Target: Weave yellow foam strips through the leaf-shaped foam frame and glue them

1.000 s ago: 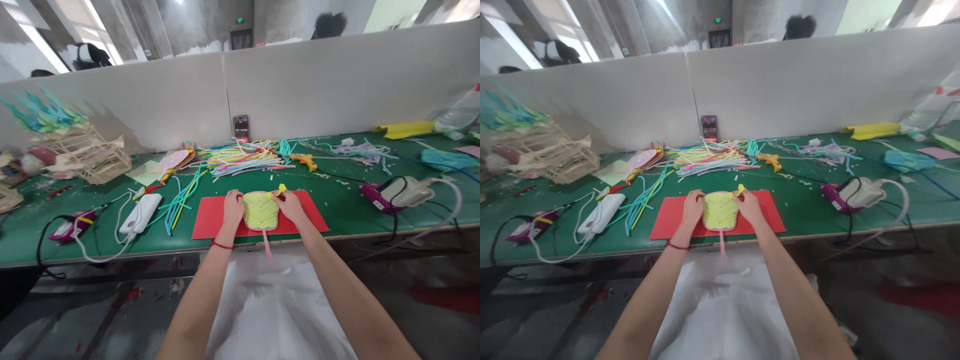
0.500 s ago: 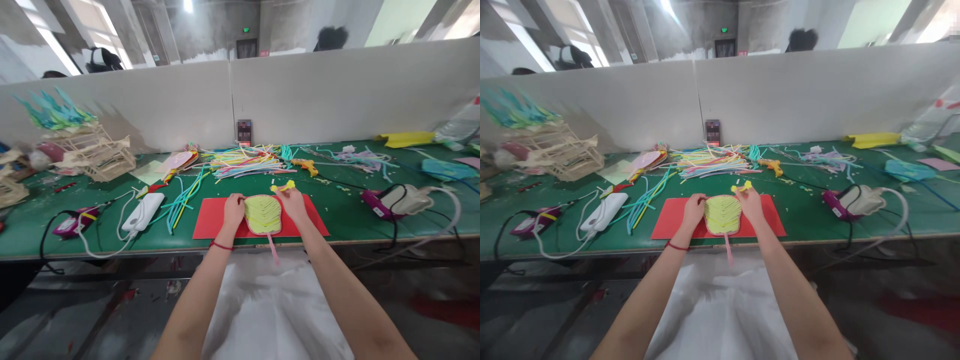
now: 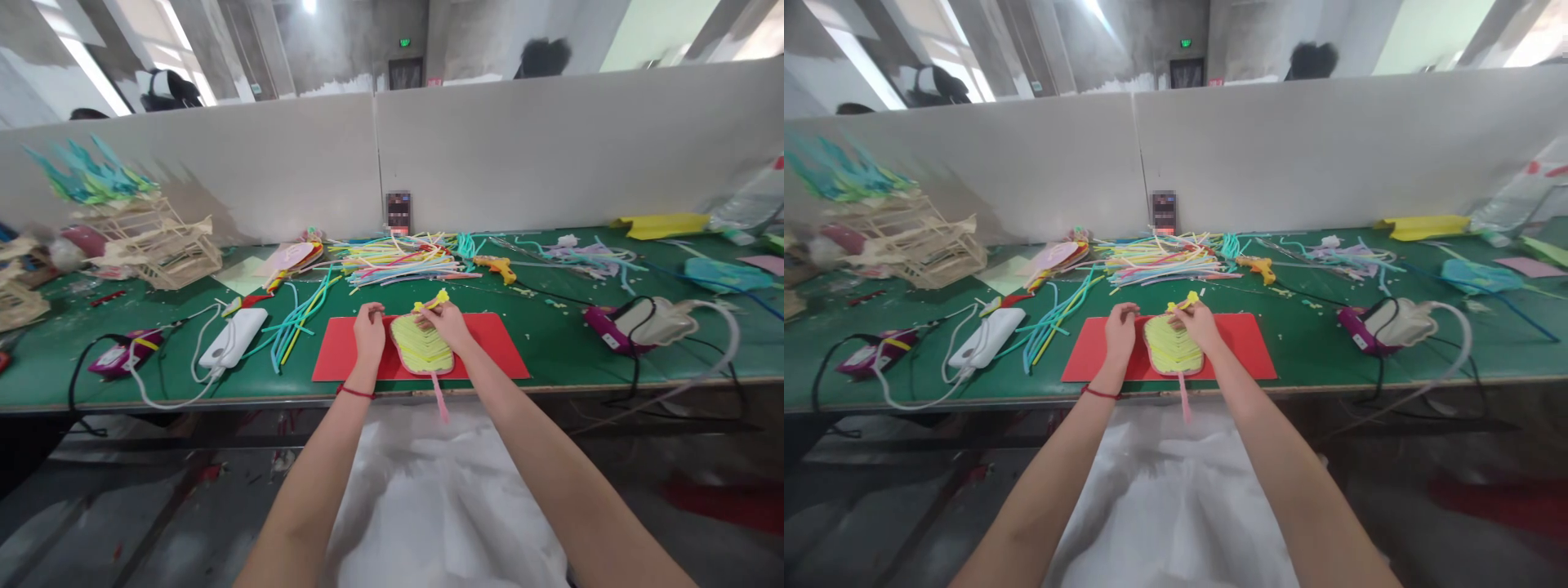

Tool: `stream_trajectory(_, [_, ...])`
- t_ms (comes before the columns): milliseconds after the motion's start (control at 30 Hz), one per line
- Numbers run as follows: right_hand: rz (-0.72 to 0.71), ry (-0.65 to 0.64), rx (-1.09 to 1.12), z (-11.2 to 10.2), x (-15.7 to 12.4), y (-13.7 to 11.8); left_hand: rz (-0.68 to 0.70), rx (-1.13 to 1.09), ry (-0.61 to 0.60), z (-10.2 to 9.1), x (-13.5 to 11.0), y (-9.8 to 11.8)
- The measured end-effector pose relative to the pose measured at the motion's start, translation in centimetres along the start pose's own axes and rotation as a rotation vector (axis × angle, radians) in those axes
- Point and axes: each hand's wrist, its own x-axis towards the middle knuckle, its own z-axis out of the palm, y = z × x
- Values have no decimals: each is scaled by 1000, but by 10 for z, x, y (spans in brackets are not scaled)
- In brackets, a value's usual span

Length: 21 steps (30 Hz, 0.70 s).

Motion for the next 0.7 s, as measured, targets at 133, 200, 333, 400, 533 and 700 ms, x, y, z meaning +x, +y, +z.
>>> stream_trajectory(133, [-10, -4, -13, 0, 1, 1, -62, 263, 32, -5, -5, 5])
stream_trajectory(200, [-13, -11, -23, 1, 1, 2, -66, 344, -46, -4, -5, 6])
stream_trajectory(333, [-20, -11, -59, 1, 2, 3, -27, 295, -188, -1, -3, 3])
stream_trajectory(400, [-26, -12, -83, 0, 2, 3, -20, 263, -226, 0, -2, 1])
stream_trajectory(533, [-22, -6, -88, 0, 3, 2, 8, 233, -246, 1, -2, 0])
stream_trajectory(700, [-27, 14, -78, 0, 2, 2, 57, 143, -234, 2, -1, 1])
